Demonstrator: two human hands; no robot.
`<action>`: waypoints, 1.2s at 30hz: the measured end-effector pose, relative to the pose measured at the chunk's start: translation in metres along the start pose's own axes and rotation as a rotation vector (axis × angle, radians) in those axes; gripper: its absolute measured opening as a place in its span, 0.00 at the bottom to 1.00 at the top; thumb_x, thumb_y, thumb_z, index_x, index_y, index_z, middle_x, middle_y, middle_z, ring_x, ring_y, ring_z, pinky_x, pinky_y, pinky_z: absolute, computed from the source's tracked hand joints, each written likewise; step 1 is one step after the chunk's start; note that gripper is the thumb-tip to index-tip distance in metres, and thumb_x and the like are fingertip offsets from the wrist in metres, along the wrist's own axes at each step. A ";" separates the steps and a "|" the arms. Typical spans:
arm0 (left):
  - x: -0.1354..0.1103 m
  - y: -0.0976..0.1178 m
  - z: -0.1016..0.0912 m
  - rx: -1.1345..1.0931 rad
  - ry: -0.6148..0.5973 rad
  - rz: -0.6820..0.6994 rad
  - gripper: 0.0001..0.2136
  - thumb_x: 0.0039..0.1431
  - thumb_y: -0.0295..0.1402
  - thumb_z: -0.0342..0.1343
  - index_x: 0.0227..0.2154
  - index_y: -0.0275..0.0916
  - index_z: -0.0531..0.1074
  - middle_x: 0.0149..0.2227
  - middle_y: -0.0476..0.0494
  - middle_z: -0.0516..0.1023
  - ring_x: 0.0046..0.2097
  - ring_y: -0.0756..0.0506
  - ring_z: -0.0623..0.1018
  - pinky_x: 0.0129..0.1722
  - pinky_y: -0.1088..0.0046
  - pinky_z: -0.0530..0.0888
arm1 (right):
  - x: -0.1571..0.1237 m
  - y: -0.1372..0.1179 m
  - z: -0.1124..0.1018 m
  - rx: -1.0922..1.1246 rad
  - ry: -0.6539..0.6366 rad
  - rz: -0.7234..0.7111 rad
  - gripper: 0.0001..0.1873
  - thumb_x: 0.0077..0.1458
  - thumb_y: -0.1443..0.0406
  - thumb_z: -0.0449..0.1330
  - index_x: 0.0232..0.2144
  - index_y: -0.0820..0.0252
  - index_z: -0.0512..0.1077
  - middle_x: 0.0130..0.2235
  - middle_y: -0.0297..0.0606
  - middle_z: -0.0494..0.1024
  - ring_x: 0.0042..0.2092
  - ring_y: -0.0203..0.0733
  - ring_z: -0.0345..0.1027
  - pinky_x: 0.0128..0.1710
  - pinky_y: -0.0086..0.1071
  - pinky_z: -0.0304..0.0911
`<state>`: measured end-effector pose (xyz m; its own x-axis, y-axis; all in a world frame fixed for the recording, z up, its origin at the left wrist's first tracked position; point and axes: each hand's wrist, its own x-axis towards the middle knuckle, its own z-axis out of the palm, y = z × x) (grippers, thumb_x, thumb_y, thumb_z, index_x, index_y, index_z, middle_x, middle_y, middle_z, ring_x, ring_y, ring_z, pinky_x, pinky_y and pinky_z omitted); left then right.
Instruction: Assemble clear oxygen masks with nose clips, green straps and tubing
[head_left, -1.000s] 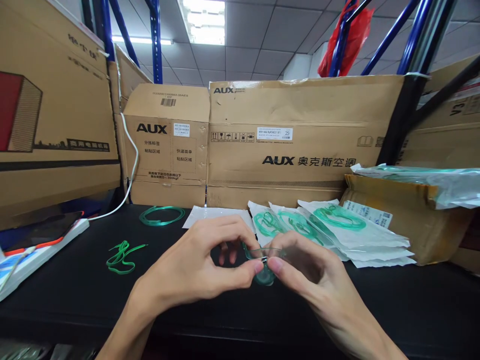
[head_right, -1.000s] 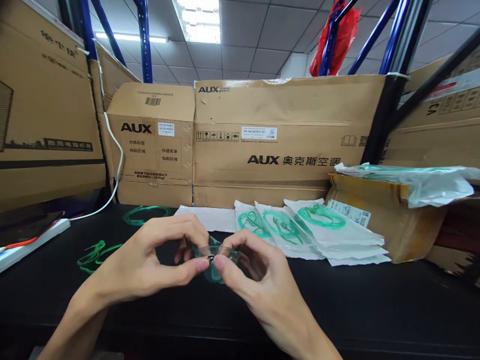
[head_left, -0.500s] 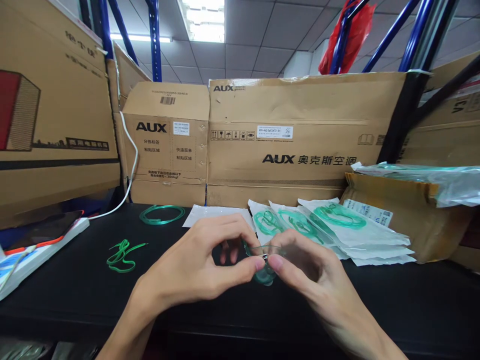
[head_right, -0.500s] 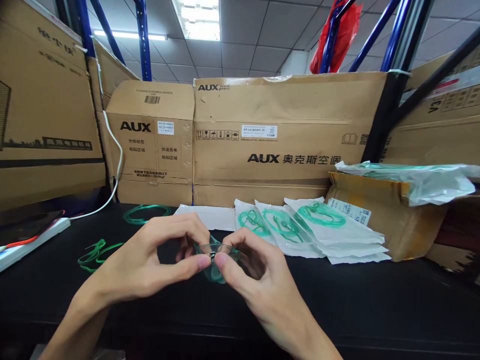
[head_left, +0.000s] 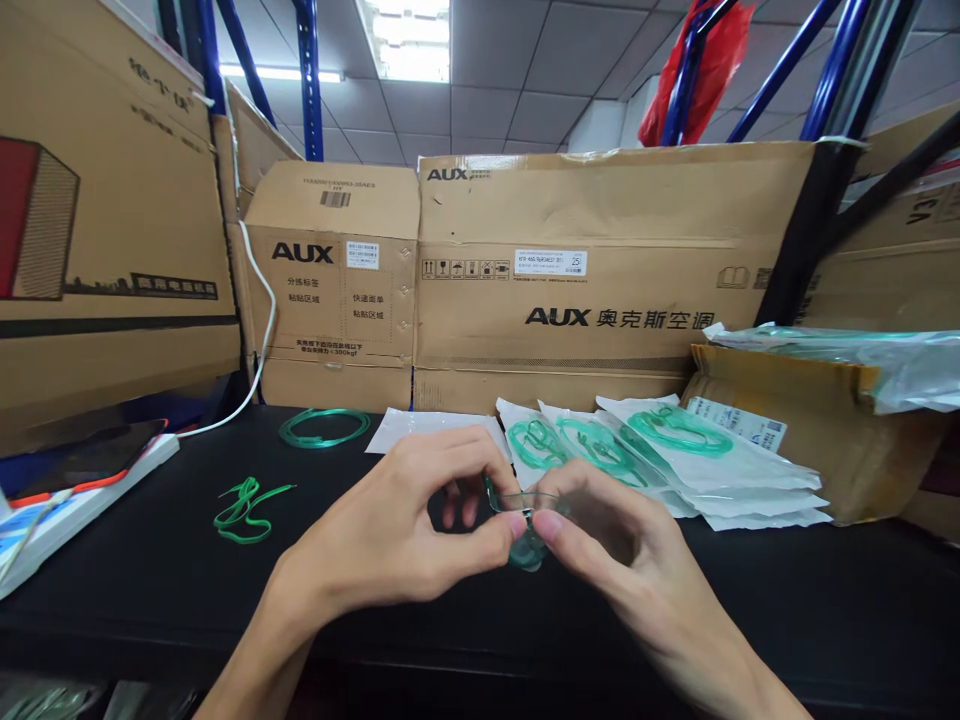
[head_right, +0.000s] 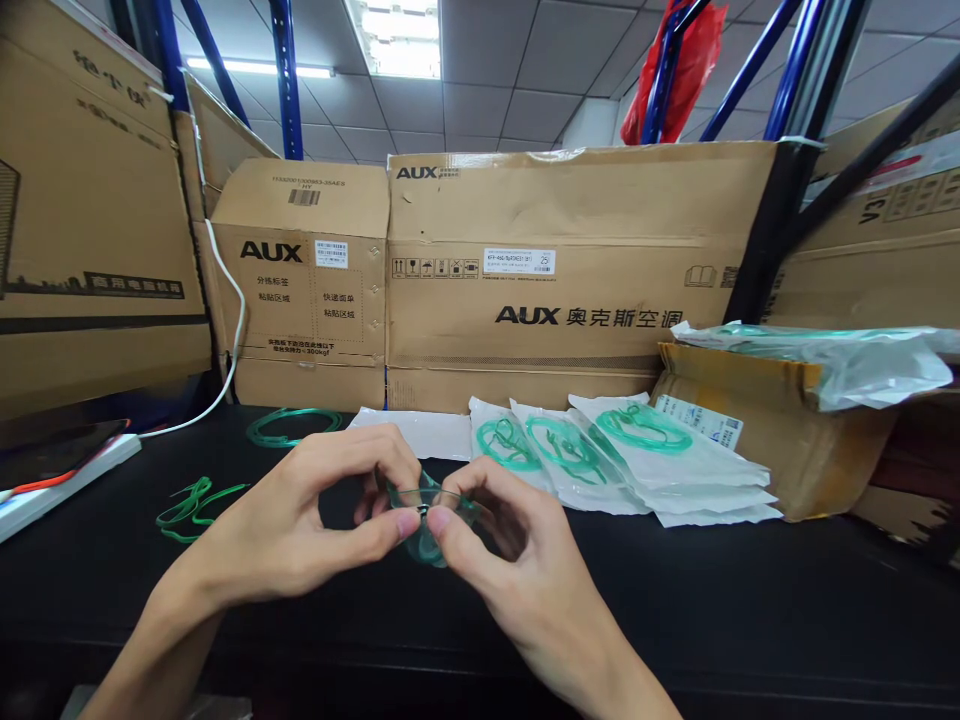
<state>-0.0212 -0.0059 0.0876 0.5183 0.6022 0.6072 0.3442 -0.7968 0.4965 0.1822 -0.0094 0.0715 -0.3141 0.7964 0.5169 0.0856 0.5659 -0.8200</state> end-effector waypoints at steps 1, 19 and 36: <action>0.000 0.000 0.000 -0.003 -0.003 -0.005 0.05 0.62 0.27 0.61 0.33 0.41 0.70 0.34 0.53 0.72 0.33 0.51 0.70 0.33 0.76 0.70 | 0.000 0.000 0.000 0.004 -0.001 0.006 0.15 0.57 0.53 0.66 0.27 0.55 0.71 0.27 0.27 0.68 0.29 0.34 0.60 0.30 0.27 0.60; 0.001 0.000 0.001 0.002 -0.031 -0.004 0.07 0.61 0.25 0.59 0.32 0.41 0.68 0.34 0.55 0.69 0.33 0.52 0.69 0.32 0.77 0.68 | -0.001 0.003 0.001 -0.044 -0.036 -0.029 0.10 0.61 0.59 0.61 0.28 0.55 0.70 0.28 0.27 0.68 0.31 0.34 0.61 0.32 0.26 0.61; 0.001 0.000 0.001 0.004 -0.021 0.003 0.05 0.60 0.25 0.60 0.33 0.41 0.69 0.34 0.55 0.70 0.33 0.52 0.69 0.31 0.77 0.68 | -0.001 0.006 0.003 -0.018 -0.039 -0.071 0.11 0.62 0.60 0.61 0.28 0.55 0.70 0.29 0.27 0.69 0.32 0.34 0.64 0.33 0.25 0.62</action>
<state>-0.0195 -0.0051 0.0875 0.5355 0.5988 0.5955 0.3460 -0.7988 0.4922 0.1803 -0.0078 0.0655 -0.3565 0.7453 0.5634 0.0788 0.6249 -0.7767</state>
